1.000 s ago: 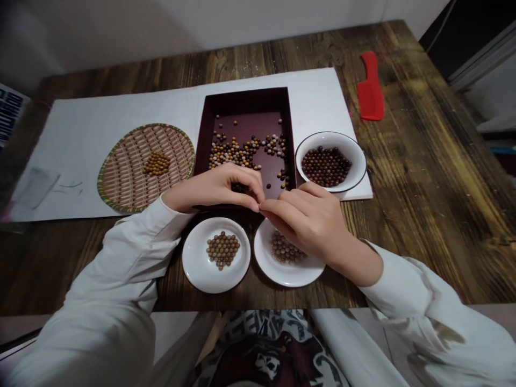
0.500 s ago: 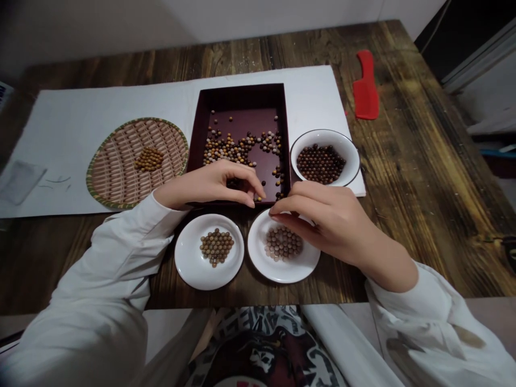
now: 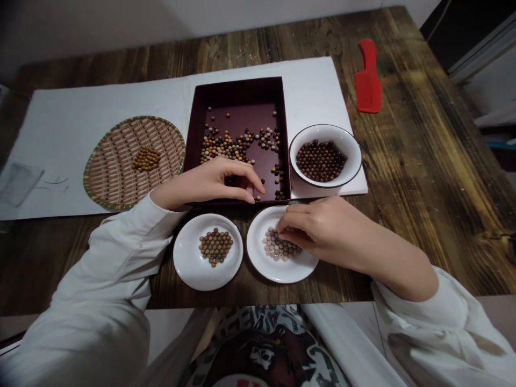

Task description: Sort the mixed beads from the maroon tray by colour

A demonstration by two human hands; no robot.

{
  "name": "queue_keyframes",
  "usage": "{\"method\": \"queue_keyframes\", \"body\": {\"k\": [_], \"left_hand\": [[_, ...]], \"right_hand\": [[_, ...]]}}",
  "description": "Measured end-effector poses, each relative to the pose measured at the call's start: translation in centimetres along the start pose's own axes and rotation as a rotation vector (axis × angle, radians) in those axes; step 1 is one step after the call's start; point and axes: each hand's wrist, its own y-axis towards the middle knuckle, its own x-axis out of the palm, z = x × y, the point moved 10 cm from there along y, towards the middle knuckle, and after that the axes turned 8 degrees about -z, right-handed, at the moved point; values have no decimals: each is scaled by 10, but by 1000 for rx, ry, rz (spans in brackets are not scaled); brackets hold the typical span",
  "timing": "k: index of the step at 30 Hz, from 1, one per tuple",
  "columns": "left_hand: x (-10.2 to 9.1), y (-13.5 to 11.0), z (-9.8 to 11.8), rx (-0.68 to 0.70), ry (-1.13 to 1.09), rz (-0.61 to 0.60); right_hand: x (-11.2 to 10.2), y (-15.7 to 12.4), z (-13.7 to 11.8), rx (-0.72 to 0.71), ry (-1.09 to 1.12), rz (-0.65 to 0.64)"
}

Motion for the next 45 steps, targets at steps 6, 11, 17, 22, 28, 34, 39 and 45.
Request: {"method": "queue_keyframes", "body": {"k": [6,11,17,22,28,34,39,45], "left_hand": [[-6,-1,2,18,60,66],[-6,-1,-1,-9,81,61],[-5,-1,-1,-15,81,56],[-5,-1,-2,-16,50,58],[-2,-2,-10,-9,-150,67],[0,-2,-11,32,-329,47],[-4,-3,-8,22,-379,86],[-2,-2,-3,37,-384,63]], "right_hand": [[3,-1,-2,-43,-40,26],[1,-2,-2,-32,-58,38],[-16,-5,-4,-41,-54,174],[-24,-6,-8,-55,-82,248],[-33,-7,-19,-97,-225,376],[-35,-8,-25,-99,-359,496],[-24,-5,-18,-57,-370,461],[-23,2,-15,-38,-354,480]]}}
